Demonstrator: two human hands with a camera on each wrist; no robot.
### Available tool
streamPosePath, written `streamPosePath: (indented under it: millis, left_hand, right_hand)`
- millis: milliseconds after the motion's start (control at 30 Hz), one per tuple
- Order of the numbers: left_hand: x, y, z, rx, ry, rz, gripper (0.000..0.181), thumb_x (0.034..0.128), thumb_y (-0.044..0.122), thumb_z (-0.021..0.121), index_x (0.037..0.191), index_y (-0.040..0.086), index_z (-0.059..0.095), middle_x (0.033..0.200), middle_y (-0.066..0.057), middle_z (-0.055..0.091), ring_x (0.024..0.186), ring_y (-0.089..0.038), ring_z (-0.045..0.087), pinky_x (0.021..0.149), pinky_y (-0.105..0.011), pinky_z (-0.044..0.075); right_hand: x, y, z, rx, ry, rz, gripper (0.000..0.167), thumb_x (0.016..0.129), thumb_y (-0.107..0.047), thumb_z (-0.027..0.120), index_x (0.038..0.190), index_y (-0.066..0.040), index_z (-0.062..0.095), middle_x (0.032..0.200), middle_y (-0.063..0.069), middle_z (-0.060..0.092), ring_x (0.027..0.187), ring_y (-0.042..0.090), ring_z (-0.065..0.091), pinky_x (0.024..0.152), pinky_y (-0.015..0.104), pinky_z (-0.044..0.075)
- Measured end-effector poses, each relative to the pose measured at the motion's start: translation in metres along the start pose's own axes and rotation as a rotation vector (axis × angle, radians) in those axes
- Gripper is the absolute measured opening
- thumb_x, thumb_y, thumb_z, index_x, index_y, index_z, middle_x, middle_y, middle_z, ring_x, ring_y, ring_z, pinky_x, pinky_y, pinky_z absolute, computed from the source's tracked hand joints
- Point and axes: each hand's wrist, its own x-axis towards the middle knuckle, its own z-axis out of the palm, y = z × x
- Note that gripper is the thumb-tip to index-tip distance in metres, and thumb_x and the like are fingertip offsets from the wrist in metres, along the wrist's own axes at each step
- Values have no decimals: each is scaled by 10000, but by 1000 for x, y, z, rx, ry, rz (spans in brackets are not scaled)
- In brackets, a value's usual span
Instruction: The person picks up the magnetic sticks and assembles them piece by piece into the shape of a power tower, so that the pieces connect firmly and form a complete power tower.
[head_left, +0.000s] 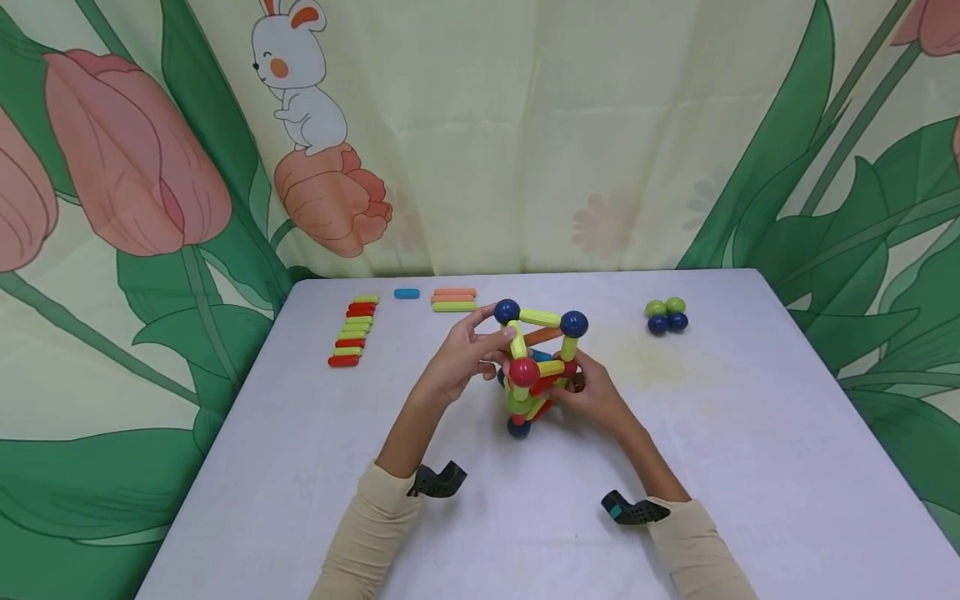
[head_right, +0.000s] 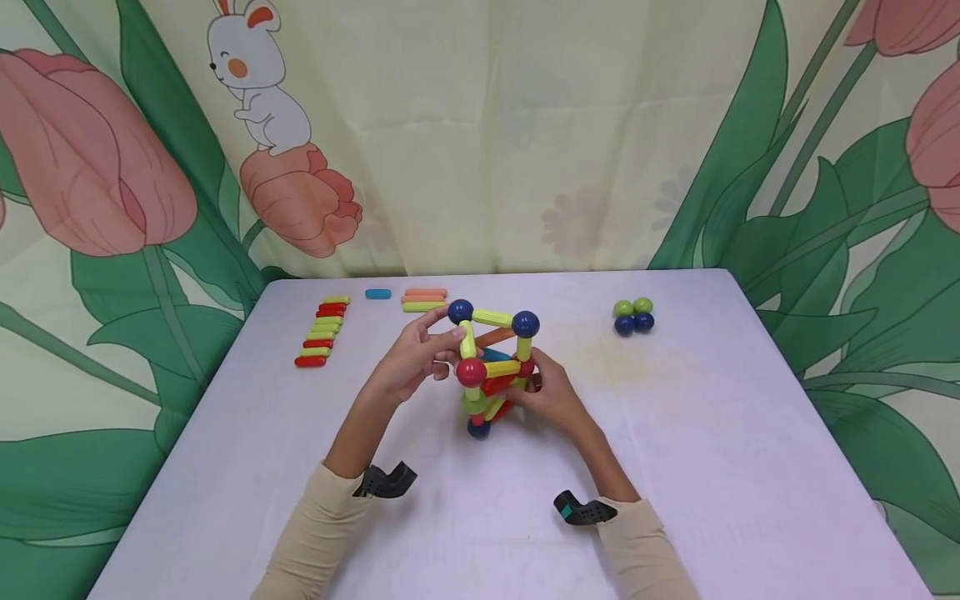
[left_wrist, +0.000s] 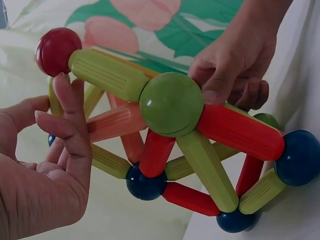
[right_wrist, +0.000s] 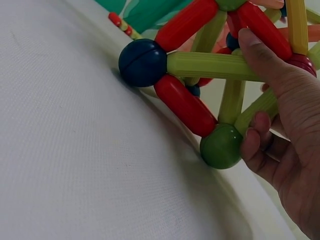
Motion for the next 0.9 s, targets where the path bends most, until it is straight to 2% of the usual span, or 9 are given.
streamPosePath:
  millis: [267,367,433,533,633,800,900]
  left_hand:
    - [2,-1,-1,46,-3,30,550,964,268,616,1458,162,400,732,2,690,630,-133,644,563,-225,484]
    - [5,-2,-6,86,-4,36,528,978,325,589,1454,178,415,762,-25,692,631,-153,653,558,-224,491]
    - [8,-2,-12,118,19,44,487,989,374,558,1430,196,452,785,-53,692,621,-167,649,545,-221,482]
    - [22,-5,-29,175,117,50,428,995,428,522,1352,192,536,821,-83,696,637,-180,640,543,-224,468]
    - [46,-15,-57,287,284,46,376,995,421,530,1257,159,592,880,-88,700,753,-213,641,614,-254,477]
    - [86,-42,-110,674,529,106,268,982,191,555,1190,49,646,1111,-165,652,1040,-322,598,824,-396,509]
    - [96,-55,-136,897,605,117,292,948,66,546,1218,14,645,1301,-219,550,1197,-395,510,964,-484,477]
  right_hand:
    - [-1,-1,-2,-20,26,-26,500,837,-214,781,1249,-130,509,1053,95,605,778,239,519,647,224,480]
    - [-1,-2,-3,-17,24,-18,499,840,-210,776,1253,-125,507,1061,103,595,773,243,526,655,228,489]
    - [-1,-3,-3,-10,17,-5,506,845,-214,771,1262,-122,500,1084,110,591,784,240,533,673,229,500]
    - [0,-5,-4,-5,20,4,522,850,-221,768,1281,-115,494,1109,118,592,791,227,539,690,230,510]
    - [1,-5,-3,-11,31,-4,519,848,-227,770,1275,-111,500,1090,117,592,775,223,538,682,225,505]
    - [1,0,0,-35,84,-42,546,824,-223,794,1283,-109,520,1022,82,599,746,212,526,635,218,478]
    - [-2,2,6,-42,132,-53,568,804,-244,814,1278,-113,530,1009,66,621,764,192,532,631,208,476]
